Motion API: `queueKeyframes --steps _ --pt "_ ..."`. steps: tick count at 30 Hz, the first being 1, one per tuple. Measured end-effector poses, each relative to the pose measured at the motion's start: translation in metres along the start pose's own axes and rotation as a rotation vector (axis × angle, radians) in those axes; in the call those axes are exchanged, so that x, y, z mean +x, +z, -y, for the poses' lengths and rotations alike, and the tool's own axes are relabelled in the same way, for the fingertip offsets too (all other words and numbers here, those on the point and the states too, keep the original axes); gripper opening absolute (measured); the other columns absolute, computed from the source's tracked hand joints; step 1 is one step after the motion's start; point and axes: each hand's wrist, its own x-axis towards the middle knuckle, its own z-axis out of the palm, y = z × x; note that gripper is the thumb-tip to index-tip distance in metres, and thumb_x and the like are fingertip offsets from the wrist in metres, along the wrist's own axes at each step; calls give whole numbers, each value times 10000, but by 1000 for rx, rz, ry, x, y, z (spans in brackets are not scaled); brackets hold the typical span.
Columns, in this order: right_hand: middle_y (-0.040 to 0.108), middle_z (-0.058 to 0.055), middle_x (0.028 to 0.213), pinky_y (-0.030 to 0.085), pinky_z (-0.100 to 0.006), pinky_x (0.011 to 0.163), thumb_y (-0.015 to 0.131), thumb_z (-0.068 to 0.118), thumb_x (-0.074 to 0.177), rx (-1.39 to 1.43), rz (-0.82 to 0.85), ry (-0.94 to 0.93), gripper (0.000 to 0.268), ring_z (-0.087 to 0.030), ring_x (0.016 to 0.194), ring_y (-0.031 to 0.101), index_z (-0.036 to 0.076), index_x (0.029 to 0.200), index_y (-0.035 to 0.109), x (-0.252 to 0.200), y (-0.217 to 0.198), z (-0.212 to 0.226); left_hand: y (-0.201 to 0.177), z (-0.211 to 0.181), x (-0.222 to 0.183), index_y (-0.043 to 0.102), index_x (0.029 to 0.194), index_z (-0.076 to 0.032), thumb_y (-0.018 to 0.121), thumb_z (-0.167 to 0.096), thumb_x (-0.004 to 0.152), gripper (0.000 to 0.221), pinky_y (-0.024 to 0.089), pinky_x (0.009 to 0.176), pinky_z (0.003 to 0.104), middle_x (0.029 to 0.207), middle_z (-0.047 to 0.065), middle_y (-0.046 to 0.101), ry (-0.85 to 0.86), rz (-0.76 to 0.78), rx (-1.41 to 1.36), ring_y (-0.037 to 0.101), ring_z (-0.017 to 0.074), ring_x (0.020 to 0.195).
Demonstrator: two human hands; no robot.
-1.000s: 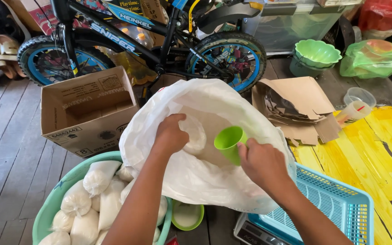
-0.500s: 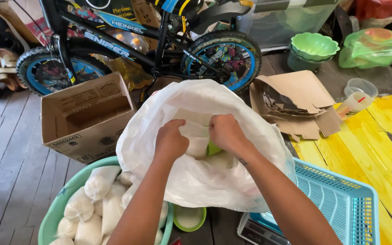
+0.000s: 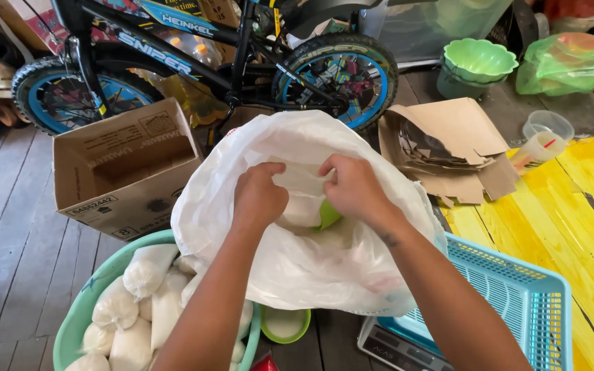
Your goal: Scooping sugar from a large sack into small plastic bags, weighing them on a digital scale, and tying them closed.
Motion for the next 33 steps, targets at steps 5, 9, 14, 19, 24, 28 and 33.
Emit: queueKeyframes --steps 5,9,14,19,24,28,33 --pt "738 -82 676 566 -435 794 637 115 820 38 -3 24 226 -309 790 737 133 1018 743 -14 -23 -2 7 4 2 748 1252 -96 561 72 792 525 565 985 481 1191 155 743 102 -51 -12 674 388 1172" --pt "739 -31 645 561 -371 763 655 134 862 41 -64 33 128 -244 736 728 167 969 717 -18 -42 -4 3 -19 -14 754 1254 -95 573 84 788 531 563 987 439 1176 140 753 136 -66 -76 694 361 1139" --pt "689 -116 787 614 -356 637 487 -9 904 367 -85 70 254 -210 661 689 61 1094 641 -31 -62 3 -8 -39 -12 763 1225 -91 553 61 785 511 561 986 463 1163 139 756 194 -83 -99 686 374 1152" --pt "639 -303 1167 647 -475 707 522 -158 808 564 -35 226 656 -342 918 703 -82 1449 400 -63 -84 13 -19 -68 -18 764 1210 -98 572 16 784 481 562 987 471 1142 153 747 229 -71 -106 681 381 1147" --pt "448 -330 1503 440 -575 1108 962 8 606 491 215 149 1202 -471 1407 454 -2 1582 259 -91 -84 28 -30 -84 -22 777 1189 -158 572 -45 795 459 571 980 479 1146 116 755 264 -64 -112 690 355 1148" --pt "462 -168 1557 384 -521 1125 975 89 616 635 140 56 1154 -361 1448 409 53 1557 307 -78 -35 9 -46 -105 -44 750 1250 -110 546 -48 829 472 574 954 490 1171 170 739 287 -21 -135 691 388 1136" --pt "660 -89 1358 464 -520 1089 1003 -38 517 872 -43 -40 1015 -270 1257 586 64 1426 561 -95 -26 43 -59 -128 -82 755 1242 -124 524 -77 849 459 594 913 497 1140 157 755 305 42 -111 721 359 1079"
